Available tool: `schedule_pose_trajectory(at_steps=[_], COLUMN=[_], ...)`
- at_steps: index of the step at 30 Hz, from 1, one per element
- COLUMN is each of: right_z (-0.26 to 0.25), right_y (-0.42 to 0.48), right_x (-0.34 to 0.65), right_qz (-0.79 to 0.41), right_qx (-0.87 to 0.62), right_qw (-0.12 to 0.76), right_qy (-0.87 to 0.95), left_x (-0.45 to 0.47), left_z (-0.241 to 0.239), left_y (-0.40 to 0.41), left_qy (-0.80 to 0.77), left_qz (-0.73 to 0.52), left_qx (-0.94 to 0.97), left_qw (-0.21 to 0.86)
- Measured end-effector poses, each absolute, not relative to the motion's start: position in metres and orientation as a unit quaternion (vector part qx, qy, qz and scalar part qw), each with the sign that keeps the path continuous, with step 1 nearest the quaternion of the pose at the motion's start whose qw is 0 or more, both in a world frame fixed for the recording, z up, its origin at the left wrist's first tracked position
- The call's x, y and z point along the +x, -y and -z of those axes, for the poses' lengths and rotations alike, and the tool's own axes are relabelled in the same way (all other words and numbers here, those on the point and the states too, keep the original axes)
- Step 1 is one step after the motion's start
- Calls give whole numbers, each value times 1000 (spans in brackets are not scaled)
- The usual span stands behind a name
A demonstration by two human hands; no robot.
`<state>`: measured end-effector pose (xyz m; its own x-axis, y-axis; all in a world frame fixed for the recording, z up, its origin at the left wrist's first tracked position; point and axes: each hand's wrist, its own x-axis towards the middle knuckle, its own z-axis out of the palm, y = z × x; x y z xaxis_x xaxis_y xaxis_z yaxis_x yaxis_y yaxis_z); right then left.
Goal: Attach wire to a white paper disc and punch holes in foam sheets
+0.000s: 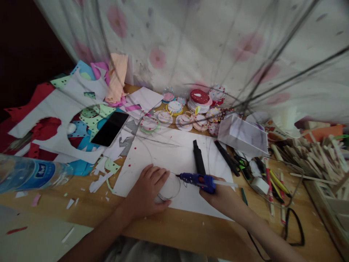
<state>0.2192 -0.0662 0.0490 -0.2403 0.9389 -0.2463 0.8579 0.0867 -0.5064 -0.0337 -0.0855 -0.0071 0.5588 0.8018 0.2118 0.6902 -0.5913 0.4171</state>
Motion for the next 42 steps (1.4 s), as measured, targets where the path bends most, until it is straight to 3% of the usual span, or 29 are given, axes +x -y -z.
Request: schedule_pose_trajectory(at_steps=[42], right_z=[-51], right_y=[61], right_x=[219], right_qz=[-314], right_qx=[-608], right_qw=[70], right_qy=[726], left_x=[-34], left_z=[7], left_y=[86], left_qy=[-434], left_qz=[-186], left_qx=[869], left_qw=[147])
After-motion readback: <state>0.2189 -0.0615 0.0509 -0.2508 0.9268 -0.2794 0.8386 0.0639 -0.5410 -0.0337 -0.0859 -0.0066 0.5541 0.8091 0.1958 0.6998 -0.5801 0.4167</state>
